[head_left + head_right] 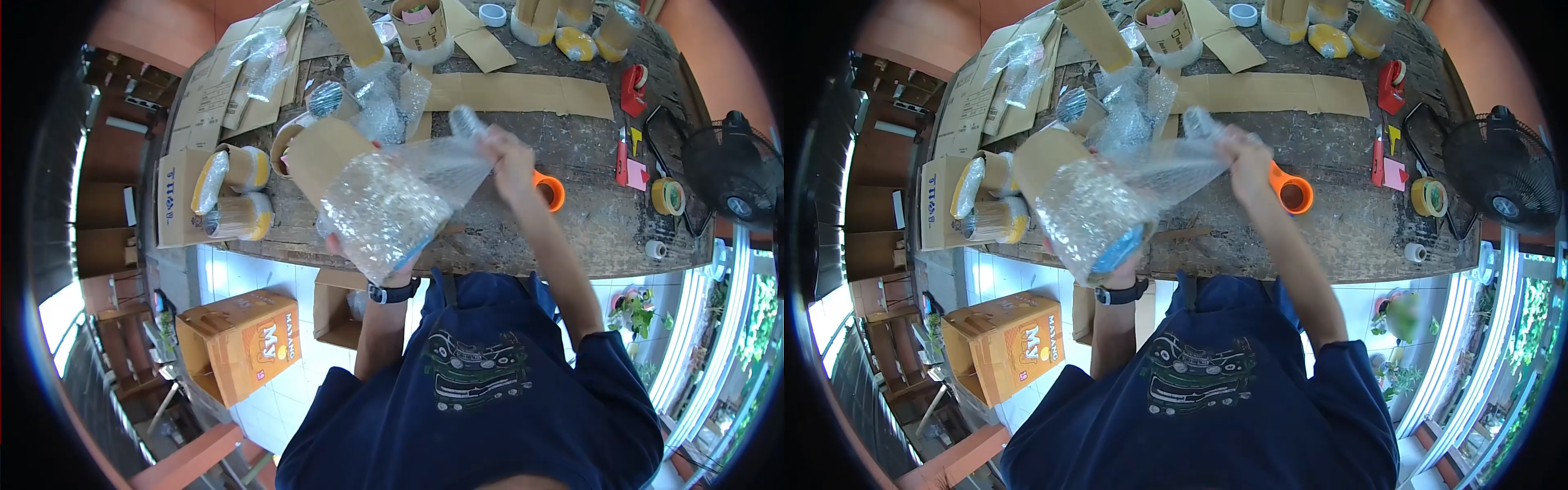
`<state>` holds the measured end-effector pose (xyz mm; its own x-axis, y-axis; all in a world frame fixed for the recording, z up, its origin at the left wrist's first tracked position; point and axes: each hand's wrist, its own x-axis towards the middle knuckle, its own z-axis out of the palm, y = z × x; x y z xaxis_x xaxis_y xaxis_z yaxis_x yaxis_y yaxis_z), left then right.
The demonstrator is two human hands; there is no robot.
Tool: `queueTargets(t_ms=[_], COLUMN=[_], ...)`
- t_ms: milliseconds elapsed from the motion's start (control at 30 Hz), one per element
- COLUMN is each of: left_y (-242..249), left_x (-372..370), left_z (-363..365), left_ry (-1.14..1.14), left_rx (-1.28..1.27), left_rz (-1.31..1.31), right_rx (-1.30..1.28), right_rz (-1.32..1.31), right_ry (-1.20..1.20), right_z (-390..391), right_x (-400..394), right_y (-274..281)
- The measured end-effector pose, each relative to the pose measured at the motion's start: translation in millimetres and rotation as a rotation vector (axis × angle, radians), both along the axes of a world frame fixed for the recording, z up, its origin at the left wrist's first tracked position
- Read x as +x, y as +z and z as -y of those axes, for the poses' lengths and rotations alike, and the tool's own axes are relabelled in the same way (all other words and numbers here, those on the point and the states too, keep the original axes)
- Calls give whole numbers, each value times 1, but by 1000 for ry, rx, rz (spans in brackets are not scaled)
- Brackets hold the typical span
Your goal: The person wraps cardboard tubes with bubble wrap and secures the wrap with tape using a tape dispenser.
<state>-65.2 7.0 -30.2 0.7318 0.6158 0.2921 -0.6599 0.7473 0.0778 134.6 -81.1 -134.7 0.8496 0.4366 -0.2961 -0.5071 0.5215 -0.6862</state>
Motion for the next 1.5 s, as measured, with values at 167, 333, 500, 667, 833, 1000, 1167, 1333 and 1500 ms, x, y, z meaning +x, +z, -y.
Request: queueTargets(t_ms=[167, 333, 500, 667, 833, 1000, 1167, 1333, 1500], left_y=[12, 39, 38, 44, 55, 48, 35, 27, 18], left_x=[-18, -12, -26, -26, -24, -22, -20, -33, -41], left_z=[-17, -13, -17, -12, -11, -14, -29, -42, -45], left_ry=[146, 507, 520, 541, 483, 437, 445, 408, 468], left_rx=[0, 158, 229, 250, 101, 105, 71, 74, 91], left_rz=[-191, -740, -843, -848, -802, -717, -704, -798, -909], right_rx=[-216, -148, -193, -409, -340, -343, -390, -255, -283], right_rz=[232, 666, 925, 970, 1118, 1238, 1191, 1087, 1062], right_ry=[384, 485, 351, 522, 437, 382, 620, 739, 876], right_z=[-19, -16, -18, -12, -16, -17, -7, 0, 14], right_x=[-129, -162, -158, -153, -157, -165, -175, -177, -172], right_y=[-28, -23, -5, 8, 17, 23, 22, 31, 52])
